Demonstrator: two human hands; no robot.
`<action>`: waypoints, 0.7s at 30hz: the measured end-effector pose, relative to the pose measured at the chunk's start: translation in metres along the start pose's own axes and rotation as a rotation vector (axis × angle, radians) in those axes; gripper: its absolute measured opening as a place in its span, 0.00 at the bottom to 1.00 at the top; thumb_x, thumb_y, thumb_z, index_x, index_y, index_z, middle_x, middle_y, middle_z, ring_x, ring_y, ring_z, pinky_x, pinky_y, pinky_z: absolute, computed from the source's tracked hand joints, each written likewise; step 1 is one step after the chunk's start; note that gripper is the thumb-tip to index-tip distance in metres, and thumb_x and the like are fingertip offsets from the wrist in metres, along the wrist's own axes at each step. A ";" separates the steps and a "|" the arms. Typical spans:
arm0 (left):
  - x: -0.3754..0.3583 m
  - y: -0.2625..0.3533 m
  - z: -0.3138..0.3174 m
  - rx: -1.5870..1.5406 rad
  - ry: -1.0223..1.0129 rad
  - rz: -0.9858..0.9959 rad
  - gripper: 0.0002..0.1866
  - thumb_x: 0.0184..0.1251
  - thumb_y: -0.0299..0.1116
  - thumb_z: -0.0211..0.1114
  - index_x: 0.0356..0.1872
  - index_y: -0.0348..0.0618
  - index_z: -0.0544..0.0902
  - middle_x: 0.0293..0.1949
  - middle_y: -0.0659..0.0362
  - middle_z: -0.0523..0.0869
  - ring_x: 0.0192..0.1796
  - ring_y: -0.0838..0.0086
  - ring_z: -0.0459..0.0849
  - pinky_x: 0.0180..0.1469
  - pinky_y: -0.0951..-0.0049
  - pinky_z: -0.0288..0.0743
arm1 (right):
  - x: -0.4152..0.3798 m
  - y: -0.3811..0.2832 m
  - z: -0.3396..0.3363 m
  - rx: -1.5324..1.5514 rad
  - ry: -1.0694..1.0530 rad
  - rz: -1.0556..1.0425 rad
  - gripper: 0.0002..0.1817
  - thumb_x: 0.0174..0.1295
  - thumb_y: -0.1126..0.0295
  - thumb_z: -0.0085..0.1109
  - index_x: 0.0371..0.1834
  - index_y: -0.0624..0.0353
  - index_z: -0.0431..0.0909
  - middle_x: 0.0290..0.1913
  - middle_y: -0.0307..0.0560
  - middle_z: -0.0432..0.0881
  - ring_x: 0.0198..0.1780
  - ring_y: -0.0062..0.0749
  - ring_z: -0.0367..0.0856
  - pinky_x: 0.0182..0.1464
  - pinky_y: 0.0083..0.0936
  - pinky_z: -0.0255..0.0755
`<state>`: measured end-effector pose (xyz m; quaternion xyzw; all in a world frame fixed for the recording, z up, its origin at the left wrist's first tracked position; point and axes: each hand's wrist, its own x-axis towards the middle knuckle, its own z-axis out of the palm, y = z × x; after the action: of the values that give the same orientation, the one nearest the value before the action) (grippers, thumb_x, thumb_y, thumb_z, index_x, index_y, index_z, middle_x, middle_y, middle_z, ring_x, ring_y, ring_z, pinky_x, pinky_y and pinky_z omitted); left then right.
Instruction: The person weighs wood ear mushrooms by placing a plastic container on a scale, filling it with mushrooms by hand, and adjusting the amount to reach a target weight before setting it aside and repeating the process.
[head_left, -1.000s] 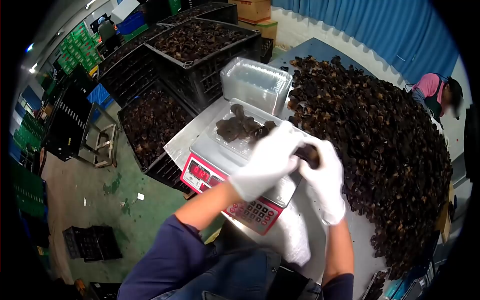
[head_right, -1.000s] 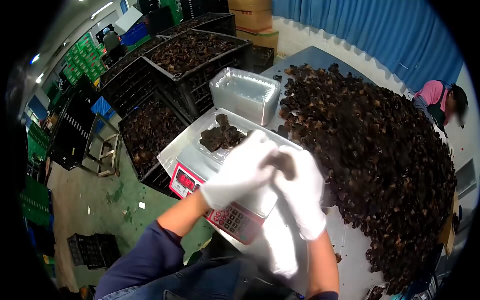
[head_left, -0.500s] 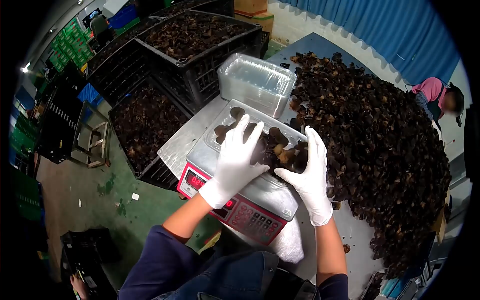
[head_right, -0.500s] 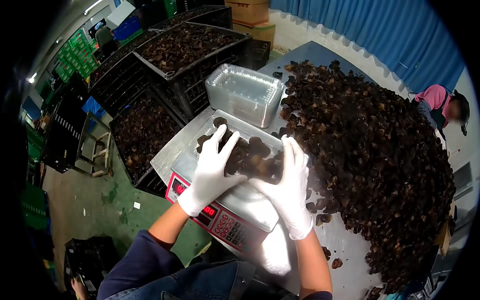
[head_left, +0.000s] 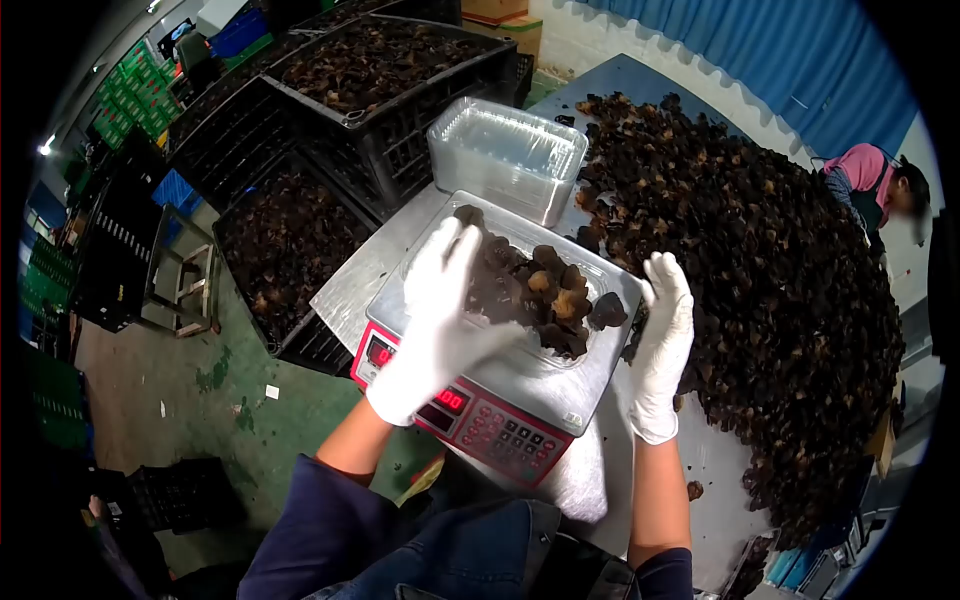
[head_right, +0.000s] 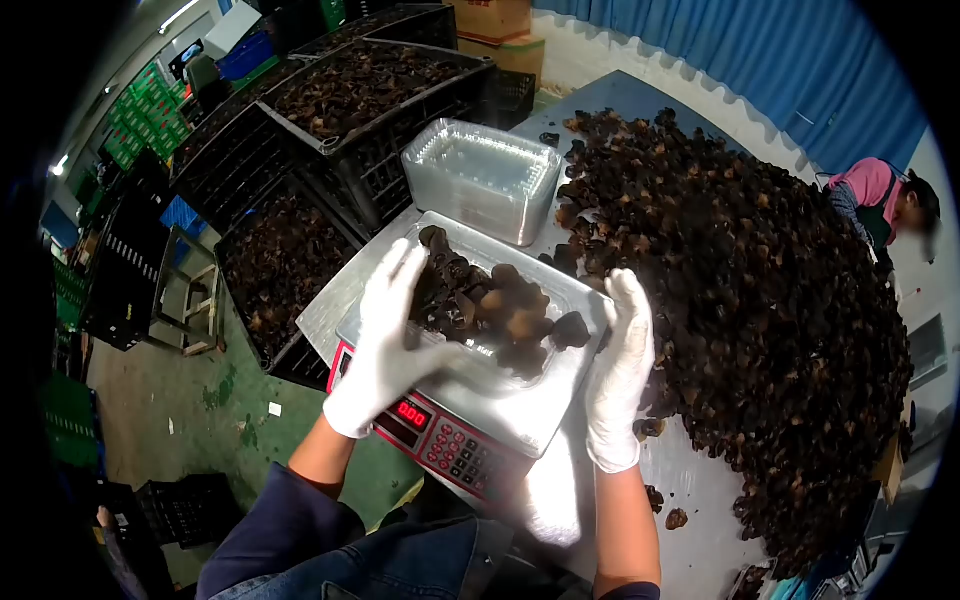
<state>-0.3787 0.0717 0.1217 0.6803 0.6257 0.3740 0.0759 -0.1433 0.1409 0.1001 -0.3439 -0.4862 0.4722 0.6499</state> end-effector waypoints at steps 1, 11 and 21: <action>0.002 -0.004 -0.007 -0.016 0.062 -0.018 0.54 0.50 0.43 0.81 0.76 0.39 0.59 0.74 0.39 0.58 0.76 0.46 0.57 0.76 0.52 0.51 | 0.001 -0.007 -0.008 -0.137 0.025 0.046 0.23 0.77 0.59 0.49 0.66 0.65 0.72 0.66 0.47 0.73 0.67 0.33 0.72 0.72 0.33 0.62; 0.008 -0.038 -0.048 -0.184 0.363 -0.187 0.28 0.61 0.30 0.71 0.64 0.44 0.77 0.69 0.49 0.70 0.72 0.58 0.68 0.74 0.58 0.60 | -0.009 0.002 -0.016 -1.149 -0.256 -0.240 0.21 0.52 0.76 0.63 0.52 0.51 0.83 0.48 0.42 0.83 0.54 0.39 0.77 0.60 0.36 0.65; 0.015 -0.065 -0.042 -0.073 0.325 -0.170 0.24 0.64 0.32 0.69 0.62 0.46 0.80 0.69 0.55 0.73 0.70 0.65 0.72 0.70 0.62 0.65 | 0.008 0.002 0.004 -0.991 -0.418 -0.346 0.25 0.59 0.75 0.52 0.62 0.61 0.77 0.61 0.59 0.78 0.65 0.54 0.73 0.70 0.42 0.62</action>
<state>-0.4564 0.0833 0.1208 0.5524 0.6710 0.4936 0.0300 -0.1474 0.1488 0.1021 -0.4222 -0.8176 0.1322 0.3685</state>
